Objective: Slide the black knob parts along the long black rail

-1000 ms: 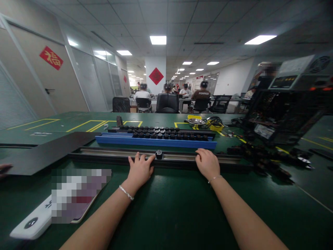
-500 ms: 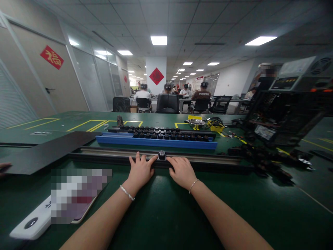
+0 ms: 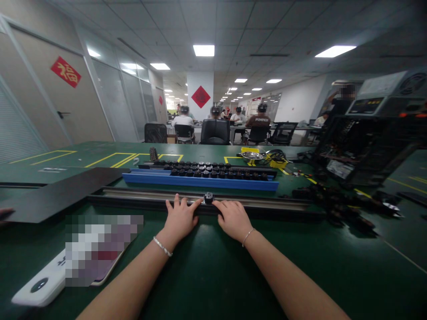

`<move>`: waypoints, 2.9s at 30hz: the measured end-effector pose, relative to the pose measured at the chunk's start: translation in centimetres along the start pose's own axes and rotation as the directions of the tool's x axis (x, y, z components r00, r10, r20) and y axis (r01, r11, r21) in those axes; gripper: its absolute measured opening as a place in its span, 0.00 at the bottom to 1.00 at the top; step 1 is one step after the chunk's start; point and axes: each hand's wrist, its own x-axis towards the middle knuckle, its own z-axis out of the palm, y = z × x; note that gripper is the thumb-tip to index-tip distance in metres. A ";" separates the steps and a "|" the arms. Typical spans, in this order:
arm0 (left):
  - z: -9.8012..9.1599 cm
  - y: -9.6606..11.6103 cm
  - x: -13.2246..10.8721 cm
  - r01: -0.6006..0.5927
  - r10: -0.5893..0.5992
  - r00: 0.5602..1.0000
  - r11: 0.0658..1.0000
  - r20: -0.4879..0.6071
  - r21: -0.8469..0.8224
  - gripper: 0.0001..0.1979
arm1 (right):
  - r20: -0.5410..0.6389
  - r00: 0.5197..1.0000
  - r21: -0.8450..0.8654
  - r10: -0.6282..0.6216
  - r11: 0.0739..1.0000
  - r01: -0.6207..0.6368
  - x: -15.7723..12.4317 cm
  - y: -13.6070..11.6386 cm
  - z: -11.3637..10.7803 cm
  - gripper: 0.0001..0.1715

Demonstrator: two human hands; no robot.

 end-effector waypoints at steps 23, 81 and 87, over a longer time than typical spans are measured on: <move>-0.4 0.3 -0.2 0.022 -0.022 1.000 1.000 0.013 -0.012 0.31 | 0.046 0.999 0.038 0.012 0.999 -0.014 -0.2 0.8 -0.8 0.25; 0.0 -0.1 -0.2 0.003 -0.003 1.000 1.000 0.004 -0.021 0.30 | 0.036 0.994 0.081 0.104 0.991 -0.106 -0.7 3.8 -2.4 0.16; 0.0 0.0 -0.2 0.009 -0.009 1.000 1.000 0.001 -0.018 0.31 | 0.060 0.992 0.082 0.112 0.990 -0.116 -0.7 3.8 -2.6 0.16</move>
